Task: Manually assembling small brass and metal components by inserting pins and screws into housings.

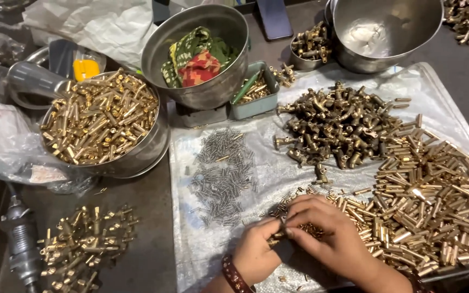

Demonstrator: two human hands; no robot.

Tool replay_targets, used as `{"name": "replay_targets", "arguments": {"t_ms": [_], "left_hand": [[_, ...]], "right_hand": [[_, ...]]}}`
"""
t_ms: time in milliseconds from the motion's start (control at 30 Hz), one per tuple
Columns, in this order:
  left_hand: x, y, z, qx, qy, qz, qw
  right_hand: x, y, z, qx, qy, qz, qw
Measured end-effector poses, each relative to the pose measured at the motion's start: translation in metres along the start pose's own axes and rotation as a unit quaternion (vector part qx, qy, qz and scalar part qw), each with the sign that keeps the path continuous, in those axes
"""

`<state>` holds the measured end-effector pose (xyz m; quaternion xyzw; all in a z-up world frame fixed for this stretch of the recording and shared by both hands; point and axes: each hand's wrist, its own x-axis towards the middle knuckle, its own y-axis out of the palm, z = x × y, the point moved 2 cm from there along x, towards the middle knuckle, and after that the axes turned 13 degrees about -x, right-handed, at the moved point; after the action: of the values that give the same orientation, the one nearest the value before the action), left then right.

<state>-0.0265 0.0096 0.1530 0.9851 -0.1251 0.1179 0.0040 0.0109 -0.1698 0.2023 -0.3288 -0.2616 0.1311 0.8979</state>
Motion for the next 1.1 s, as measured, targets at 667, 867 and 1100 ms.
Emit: {"name": "replay_targets", "arguments": {"t_ms": [667,867,1100], "left_hand": [[-0.018,0.034,0.037,-0.481,-0.248,0.019,0.841],[-0.003,0.047,0.028,-0.32,-0.303,0.006,0.898],[0.009,0.052,-0.01,-0.288,-0.371,0.004,0.883]], "right_hand": [[0.001,-0.056,-0.062,-0.184,0.296,0.109,0.931],[-0.021,-0.034,-0.047,0.166,0.325,0.154,0.918],[-0.02,-0.029,-0.045,0.291,0.417,0.173,0.844]]}}
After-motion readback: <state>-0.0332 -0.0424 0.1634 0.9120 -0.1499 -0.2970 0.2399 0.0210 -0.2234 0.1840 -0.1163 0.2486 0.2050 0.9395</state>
